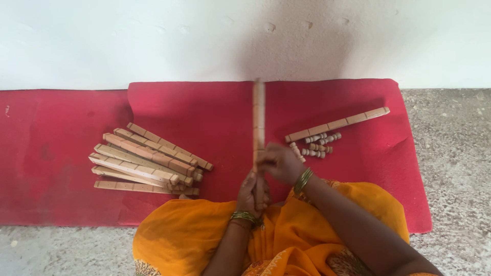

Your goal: The person sits on the floor and assembles wooden parts, fitting small wooden spool-shaped pieces one at a time onto a long grooved wooden stick held in the other hand. They work through a pile of sticks and a pile of small wooden pieces, setting finished sticks aside.

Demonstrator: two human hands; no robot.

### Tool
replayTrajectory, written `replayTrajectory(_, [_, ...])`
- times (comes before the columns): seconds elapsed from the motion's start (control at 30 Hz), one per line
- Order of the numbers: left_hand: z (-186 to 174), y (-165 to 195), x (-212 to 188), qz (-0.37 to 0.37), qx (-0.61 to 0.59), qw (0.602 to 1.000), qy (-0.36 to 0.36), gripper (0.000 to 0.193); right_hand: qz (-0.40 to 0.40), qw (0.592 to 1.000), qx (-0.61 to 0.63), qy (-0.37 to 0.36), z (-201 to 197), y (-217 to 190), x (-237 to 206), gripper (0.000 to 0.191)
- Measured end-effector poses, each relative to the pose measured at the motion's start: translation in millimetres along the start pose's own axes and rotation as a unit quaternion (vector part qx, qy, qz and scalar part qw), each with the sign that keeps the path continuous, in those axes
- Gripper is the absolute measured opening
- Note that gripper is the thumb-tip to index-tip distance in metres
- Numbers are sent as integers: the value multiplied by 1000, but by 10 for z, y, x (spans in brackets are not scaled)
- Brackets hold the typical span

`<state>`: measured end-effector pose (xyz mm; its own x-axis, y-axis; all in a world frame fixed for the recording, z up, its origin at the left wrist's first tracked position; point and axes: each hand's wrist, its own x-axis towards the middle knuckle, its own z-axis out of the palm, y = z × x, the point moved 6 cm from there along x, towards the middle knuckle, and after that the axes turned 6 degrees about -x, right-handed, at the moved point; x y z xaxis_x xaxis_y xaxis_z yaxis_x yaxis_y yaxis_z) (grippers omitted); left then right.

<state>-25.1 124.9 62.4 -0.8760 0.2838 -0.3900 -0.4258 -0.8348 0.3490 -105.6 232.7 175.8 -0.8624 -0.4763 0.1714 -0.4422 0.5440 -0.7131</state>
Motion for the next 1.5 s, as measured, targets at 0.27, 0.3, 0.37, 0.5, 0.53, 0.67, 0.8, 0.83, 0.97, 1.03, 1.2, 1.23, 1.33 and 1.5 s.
replayTrajectory(0.27, [-87,-81,29,-1,0,1000,-4,39,4,1000,0,29,-143,123,132,3])
replayTrajectory(0.3, [-96,-124,23,-14,15,1000,3,42,2,998,-1,69,-285,169,162,4])
replayTrajectory(0.37, [-68,-162,9,-28,32,999,-21,49,21,991,-14,133,-538,261,184,2])
replayTrajectory(0.5, [46,-191,-59,-50,33,994,-93,58,91,967,20,236,-989,444,182,4])
replayTrajectory(0.53, [63,-197,-80,-58,32,993,-99,59,91,962,17,257,-1091,461,176,4])
replayTrajectory(0.67, [85,-213,-136,-67,108,988,-87,60,79,935,-28,345,-1503,490,119,5])
replayTrajectory(0.8, [104,-249,-169,-67,169,979,-88,61,72,910,55,404,-1750,538,1,12])
replayTrajectory(0.83, [97,-262,-177,-72,178,978,-84,61,71,915,53,394,-1740,523,-14,13])
replayTrajectory(0.97, [98,-239,-153,-62,133,986,-76,60,50,947,-47,315,-1499,358,51,11])
replayTrajectory(1.03, [104,-217,-143,-55,89,991,-80,58,36,958,-80,273,-1345,280,78,10])
replayTrajectory(1.2, [30,-271,-156,-74,156,983,-66,58,63,946,-89,304,-1440,350,40,7])
replayTrajectory(1.23, [19,-290,-152,-75,185,977,-71,58,55,940,-72,330,-1555,387,12,7])
replayTrajectory(1.33, [-8,-377,-146,-88,206,970,-90,59,54,923,-3,380,-1803,506,-94,12])
replayTrajectory(1.5, [-56,-386,-99,-84,171,979,-75,57,96,929,-60,352,-1673,452,-54,6])
